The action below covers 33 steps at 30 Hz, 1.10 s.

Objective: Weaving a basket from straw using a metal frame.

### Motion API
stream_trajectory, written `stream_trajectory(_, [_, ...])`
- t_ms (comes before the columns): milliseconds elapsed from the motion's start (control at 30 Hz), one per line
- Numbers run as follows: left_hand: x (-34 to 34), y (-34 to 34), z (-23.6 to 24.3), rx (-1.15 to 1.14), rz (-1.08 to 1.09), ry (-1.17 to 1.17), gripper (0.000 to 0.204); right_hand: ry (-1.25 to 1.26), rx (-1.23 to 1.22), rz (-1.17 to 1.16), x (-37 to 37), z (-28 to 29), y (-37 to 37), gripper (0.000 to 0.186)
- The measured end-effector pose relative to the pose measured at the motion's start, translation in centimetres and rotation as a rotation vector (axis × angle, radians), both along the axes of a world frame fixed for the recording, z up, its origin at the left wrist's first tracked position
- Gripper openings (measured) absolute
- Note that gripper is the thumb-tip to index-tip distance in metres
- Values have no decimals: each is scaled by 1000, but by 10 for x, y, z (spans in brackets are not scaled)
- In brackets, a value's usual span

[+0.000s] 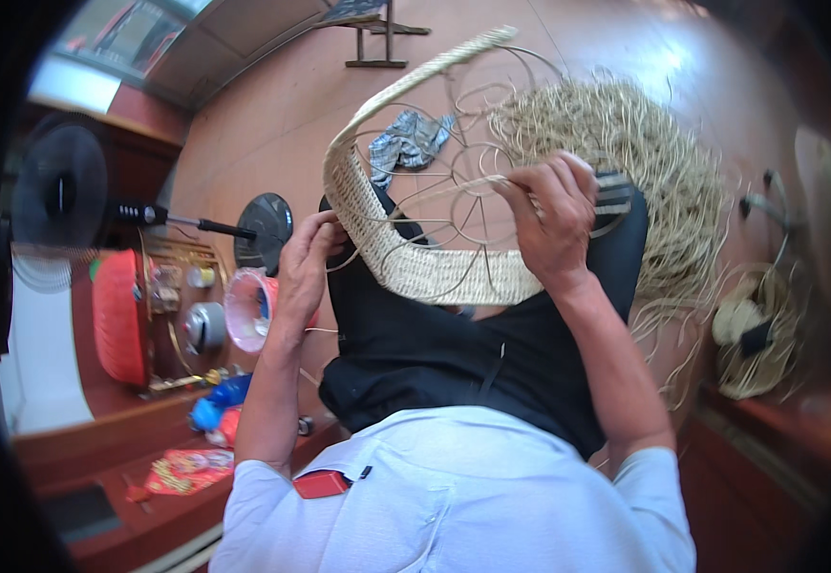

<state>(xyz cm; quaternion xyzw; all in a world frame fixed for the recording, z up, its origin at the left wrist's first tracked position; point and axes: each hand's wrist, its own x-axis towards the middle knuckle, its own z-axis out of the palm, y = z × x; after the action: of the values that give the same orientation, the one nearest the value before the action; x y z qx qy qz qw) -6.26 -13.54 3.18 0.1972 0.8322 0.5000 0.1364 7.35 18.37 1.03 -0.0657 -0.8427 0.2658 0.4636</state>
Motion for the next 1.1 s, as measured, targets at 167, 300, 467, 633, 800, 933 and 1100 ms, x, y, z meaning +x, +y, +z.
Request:
stream_trajectory(167, [20, 40, -5, 313, 73, -81, 44, 62, -228, -61, 10, 1, 47, 14])
stream_trajectory(300, [60, 68, 17, 392, -15, -5, 49, 43, -841, 267, 13, 1, 70, 10])
stream_trajectory(467, [92, 80, 61, 469, -41, 8, 49, 129, -991, 336, 16, 3, 96, 10])
stream_trajectory(633, [95, 88, 80, 562, -135, -90, 50, 147, -1102, 395, 21, 6, 103, 10])
stream_trajectory(800, [93, 89, 84, 543, -192, -62, 52, 228, -1130, 535, 16, -19, 126, 9])
stream_trajectory(933, [100, 87, 81, 583, -195, -127, 53, 233, -1112, 532, 17, -22, 125, 8])
stream_trajectory(1100, [97, 83, 76, 547, -199, -101, 53, 181, -1145, 555, 14, -7, 116, 9])
